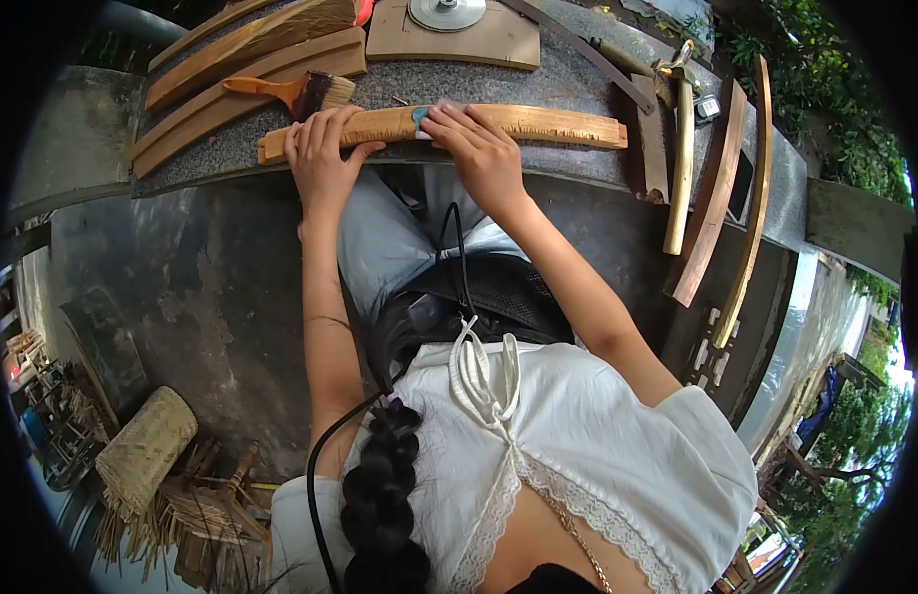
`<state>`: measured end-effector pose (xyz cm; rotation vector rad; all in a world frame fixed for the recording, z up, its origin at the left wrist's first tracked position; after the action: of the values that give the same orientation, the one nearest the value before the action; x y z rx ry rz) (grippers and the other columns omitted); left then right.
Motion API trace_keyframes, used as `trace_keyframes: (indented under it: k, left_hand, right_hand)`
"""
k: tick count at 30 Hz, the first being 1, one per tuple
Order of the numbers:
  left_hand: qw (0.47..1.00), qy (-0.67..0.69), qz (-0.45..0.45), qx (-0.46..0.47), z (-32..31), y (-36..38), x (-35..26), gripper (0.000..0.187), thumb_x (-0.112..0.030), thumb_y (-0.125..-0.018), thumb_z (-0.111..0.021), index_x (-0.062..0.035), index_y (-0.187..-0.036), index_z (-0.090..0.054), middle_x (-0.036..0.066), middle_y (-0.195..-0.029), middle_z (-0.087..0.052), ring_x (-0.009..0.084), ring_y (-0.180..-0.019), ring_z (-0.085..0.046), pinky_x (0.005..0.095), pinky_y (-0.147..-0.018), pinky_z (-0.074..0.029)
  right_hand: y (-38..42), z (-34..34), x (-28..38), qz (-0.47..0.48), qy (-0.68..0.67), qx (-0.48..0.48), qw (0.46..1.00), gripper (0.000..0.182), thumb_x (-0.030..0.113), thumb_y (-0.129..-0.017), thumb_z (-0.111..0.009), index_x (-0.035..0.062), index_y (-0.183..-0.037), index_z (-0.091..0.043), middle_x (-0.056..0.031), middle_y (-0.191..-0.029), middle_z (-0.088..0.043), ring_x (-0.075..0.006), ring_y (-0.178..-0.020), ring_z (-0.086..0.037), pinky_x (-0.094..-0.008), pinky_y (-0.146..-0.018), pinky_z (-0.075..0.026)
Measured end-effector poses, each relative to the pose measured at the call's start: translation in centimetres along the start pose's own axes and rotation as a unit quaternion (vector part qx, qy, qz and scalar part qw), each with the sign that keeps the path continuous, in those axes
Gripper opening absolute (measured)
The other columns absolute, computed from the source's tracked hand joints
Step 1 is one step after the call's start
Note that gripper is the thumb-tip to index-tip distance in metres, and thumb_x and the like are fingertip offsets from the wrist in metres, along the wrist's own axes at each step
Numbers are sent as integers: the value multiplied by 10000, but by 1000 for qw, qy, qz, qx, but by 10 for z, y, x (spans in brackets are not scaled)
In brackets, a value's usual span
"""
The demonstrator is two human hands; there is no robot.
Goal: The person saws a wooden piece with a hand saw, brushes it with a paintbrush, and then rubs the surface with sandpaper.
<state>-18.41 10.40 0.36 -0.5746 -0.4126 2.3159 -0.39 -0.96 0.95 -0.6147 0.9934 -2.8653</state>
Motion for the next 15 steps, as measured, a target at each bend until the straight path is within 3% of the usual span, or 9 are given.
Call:
trace_keyframes:
  k: [2, 3, 5, 10, 15]
  left_hand:
    - [1000, 5, -2, -2, -1, -2, 0, 513, -465, -726, -712, -196, -1145, -589, -32, -1098, -598, 191, -1120, -519, 444, -1044, -287]
    - [1000, 4, -2, -4, -1, -2, 1, 510, -463, -727, -718, -191, -1140, -595, -26, -1096, -598, 195, -1107, -526, 436, -1040, -284]
    - [1000, 8, -1, -5, -2, 0, 1, 507, -460, -728, -723, -187, -1136, -601, -20, -1095, -599, 198, -1094, -533, 429, -1037, -281]
    - [1000, 10, -6, -11, -2, -1, 1, 505, -459, -726, -727, -187, -1134, -602, -20, -1088, -599, 202, -1092, -532, 432, -1035, -282]
    - [1000, 10, -8, -12, -2, -1, 2, 504, -463, -721, -726, -189, -1125, -603, -26, -1074, -601, 195, -1084, -532, 428, -1036, -281]
  right_hand:
    - [13, 28, -20, -18, 82, -3, 996, 244, 93, -843, -641, 148, -1076, -687, -5, -1125, -687, -135, -1126, -614, -406, -1108, -301]
    - [25, 42, -38, -45, 131, -7, 990, 237, 100, -859, -602, 170, -1071, -682, 25, -1123, -689, -106, -1119, -615, -462, -1138, -195]
    - [46, 75, -72, -96, 185, -4, 978, 264, 53, -883, -550, 180, -1067, -691, 9, -1115, -694, -126, -1131, -614, -494, -1151, -92]
    - [39, 51, -51, -137, 141, -76, 978, 189, 116, -888, -587, 177, -1031, -695, 29, -1091, -700, -116, -1096, -630, -477, -1151, -109]
    - [8, 5, 6, -28, 61, -14, 998, 202, 118, -864, -624, 226, -1018, -699, 82, -1100, -692, -62, -1102, -616, -474, -1145, -130]
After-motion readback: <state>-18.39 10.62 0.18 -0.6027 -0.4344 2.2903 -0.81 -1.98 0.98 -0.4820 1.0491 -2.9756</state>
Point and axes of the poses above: each hand's wrist, its own y-axis away from the middle knuckle, its own z-axis out of the back of the hand, x = y × z, the point moved 2 cm from there along -y, towards the middle knuckle
